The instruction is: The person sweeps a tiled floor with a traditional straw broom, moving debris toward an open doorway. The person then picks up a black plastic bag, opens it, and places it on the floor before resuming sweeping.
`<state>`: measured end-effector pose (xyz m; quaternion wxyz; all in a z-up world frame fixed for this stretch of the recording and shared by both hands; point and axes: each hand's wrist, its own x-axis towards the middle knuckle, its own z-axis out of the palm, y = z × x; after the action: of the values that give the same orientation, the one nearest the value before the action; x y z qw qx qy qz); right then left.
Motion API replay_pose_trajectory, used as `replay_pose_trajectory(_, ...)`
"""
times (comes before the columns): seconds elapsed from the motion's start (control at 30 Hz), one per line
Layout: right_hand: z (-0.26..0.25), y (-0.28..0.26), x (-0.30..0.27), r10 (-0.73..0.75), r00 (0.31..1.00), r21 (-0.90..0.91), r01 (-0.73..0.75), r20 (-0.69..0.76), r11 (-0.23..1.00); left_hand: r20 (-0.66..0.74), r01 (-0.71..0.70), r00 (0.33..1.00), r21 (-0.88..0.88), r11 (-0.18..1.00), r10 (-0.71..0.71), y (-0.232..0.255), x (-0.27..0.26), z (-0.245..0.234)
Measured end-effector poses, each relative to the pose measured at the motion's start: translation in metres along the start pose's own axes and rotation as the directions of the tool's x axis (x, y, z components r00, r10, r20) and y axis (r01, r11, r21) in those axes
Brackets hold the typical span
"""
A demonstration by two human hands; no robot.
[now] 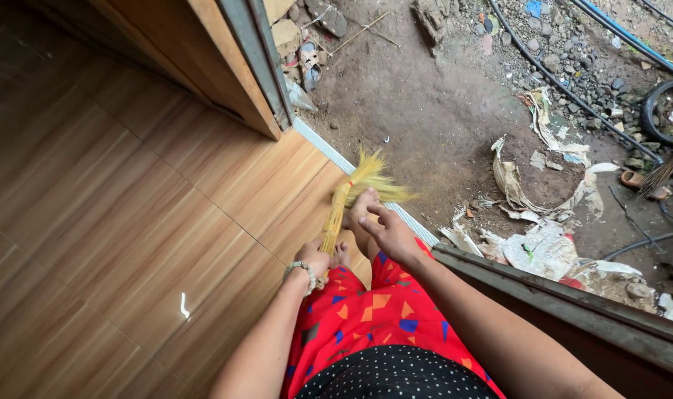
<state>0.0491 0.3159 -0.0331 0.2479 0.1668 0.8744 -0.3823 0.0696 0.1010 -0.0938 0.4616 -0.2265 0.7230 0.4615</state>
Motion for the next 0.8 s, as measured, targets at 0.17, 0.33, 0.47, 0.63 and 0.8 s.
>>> replay_pose_trajectory(0.17, 0.029, 0.007, -0.008, 0.053, 0.998, 0.189, -0.048, -0.019, 0.981, -0.180, -0.217, 0.943, 0.301, 0.928, 0.279, 0.019, -0.015, -0.053)
replay_pose_trajectory(0.33, 0.054, 0.032, -0.025, -0.023, 0.999, 0.144, 0.018, 0.030, 0.989, -0.175, -0.180, 0.970, -0.049, 0.982, 0.169, -0.023, -0.044, -0.104)
replay_pose_trajectory(0.47, 0.048, 0.035, -0.029, 0.034, 0.999, 0.146, -0.036, 0.018, 0.989, -0.197, -0.129, 0.979, -0.353, 0.927, 0.061, -0.046, -0.032, -0.090)
replay_pose_trajectory(0.63, 0.035, 0.044, -0.038, 0.178, 0.982, 0.129, -0.184, 0.058, 0.974, -0.017, 0.067, 0.997, -0.280, 0.958, -0.075, -0.036, 0.045, 0.025)
replay_pose_trajectory(0.8, 0.022, 0.056, -0.042, 0.180, 0.984, 0.236, -0.171, -0.015, 0.957, 0.264, 0.064, 0.960, -0.525, 0.849, 0.091, -0.021, 0.040, 0.093)
